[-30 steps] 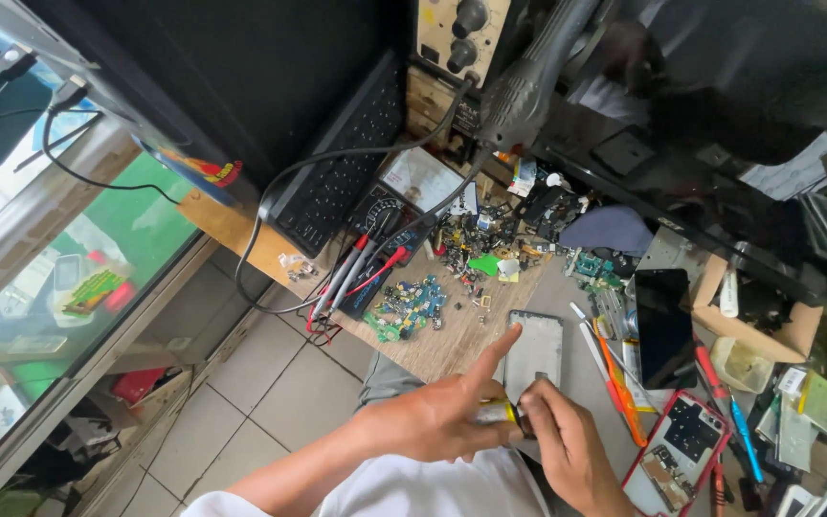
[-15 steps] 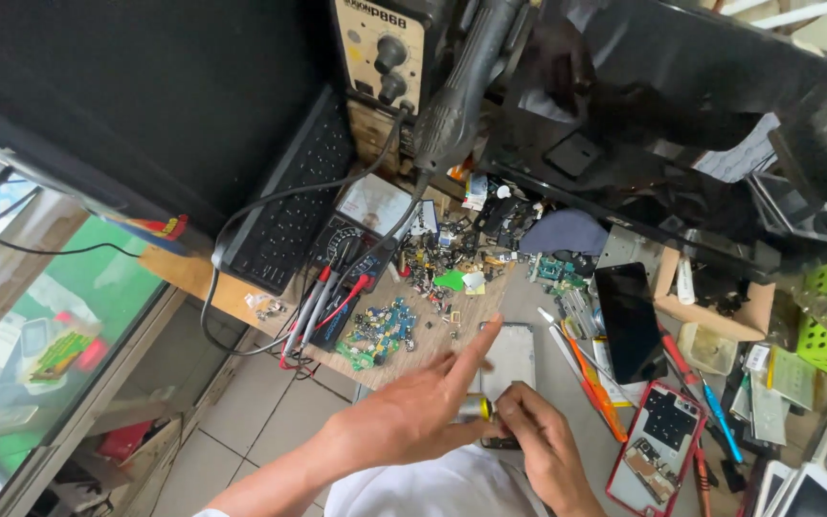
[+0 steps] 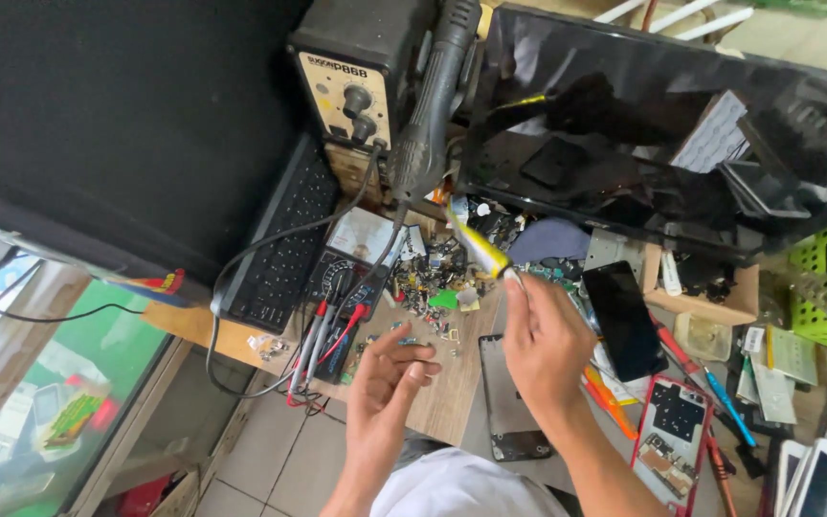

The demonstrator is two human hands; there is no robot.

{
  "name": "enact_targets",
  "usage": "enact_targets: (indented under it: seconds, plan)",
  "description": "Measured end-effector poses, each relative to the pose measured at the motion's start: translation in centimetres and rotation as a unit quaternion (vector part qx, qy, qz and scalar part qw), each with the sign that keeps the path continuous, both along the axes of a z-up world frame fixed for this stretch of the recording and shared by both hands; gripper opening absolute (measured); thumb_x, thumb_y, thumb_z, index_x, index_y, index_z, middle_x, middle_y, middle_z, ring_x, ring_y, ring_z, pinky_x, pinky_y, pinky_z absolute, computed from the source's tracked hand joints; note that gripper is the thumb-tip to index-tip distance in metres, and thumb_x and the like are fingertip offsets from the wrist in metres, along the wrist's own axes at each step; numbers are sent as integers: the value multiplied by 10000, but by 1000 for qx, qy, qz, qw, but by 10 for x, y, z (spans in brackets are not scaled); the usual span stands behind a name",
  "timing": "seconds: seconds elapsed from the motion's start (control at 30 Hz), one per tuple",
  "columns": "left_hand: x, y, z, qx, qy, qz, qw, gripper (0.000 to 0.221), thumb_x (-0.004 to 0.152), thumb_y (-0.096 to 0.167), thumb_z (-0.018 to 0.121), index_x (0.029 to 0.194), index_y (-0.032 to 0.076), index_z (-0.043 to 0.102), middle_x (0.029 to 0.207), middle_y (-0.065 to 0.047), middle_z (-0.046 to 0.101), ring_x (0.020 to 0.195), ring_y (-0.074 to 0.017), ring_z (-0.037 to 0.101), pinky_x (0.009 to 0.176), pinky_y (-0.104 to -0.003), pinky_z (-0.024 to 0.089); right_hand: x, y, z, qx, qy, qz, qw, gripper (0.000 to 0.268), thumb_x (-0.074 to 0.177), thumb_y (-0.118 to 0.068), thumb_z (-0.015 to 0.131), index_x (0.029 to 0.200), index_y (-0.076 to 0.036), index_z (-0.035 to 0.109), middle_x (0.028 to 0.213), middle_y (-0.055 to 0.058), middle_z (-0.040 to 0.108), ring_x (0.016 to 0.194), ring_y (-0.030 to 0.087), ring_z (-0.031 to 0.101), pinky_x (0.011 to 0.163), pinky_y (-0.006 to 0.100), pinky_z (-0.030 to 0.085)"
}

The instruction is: Applying adhesive to a smartphone frame and reassembling internal ribbon cables on a repair bench.

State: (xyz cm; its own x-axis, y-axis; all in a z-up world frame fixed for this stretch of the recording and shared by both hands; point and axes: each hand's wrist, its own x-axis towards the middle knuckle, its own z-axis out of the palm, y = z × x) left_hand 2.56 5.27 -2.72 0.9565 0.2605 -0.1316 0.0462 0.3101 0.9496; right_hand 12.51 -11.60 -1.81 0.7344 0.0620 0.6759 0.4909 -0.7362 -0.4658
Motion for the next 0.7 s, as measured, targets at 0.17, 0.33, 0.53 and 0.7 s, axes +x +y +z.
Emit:
enact_targets:
  seconds: [0.17, 0.33, 0.53, 0.7]
  plan:
    - [-14, 2, -6, -66, -9, -47, 997, 518, 951, 185, 675, 1425, 29, 539, 1144, -176, 740, 941, -260, 752, 832, -378, 603, 69, 39, -16, -116, -137, -43, 983, 232, 1078, -218, 696, 882, -94, 707, 691, 6, 646, 526, 165, 557, 455, 300, 339]
    - [-22, 9, 2, -57, -45, -93, 993, 479, 984, 135, 638, 1439, 36, 524, 1192, -156, 716, 1009, -250, 723, 897, -378, 582, 114, 57, -43, -229, -122, -66, 963, 350, 1073, -303, 725, 765, -148, 666, 656, -4, 635, 479, 151, 580, 395, 295, 414]
    - [-33, 23, -11, 246, -46, -113, 961, 539, 999, 171, 568, 1522, 101, 454, 1205, -63, 700, 965, -193, 619, 842, -350, 519, 96, 48, -26, -284, 28, 11, 958, 622, 947, -744, 694, 892, -128, 756, 664, 7, 704, 512, 151, 673, 354, 314, 457]
    - [-43, 28, -26, 204, 4, -46, 978, 513, 998, 424, 580, 1334, 46, 666, 980, -49, 732, 815, -135, 610, 746, -295, 522, 33, 11, -8, -71, 105, 62, 990, 300, 1010, -311, 837, 846, -95, 710, 531, 0, 455, 486, 162, 360, 513, 348, 359]
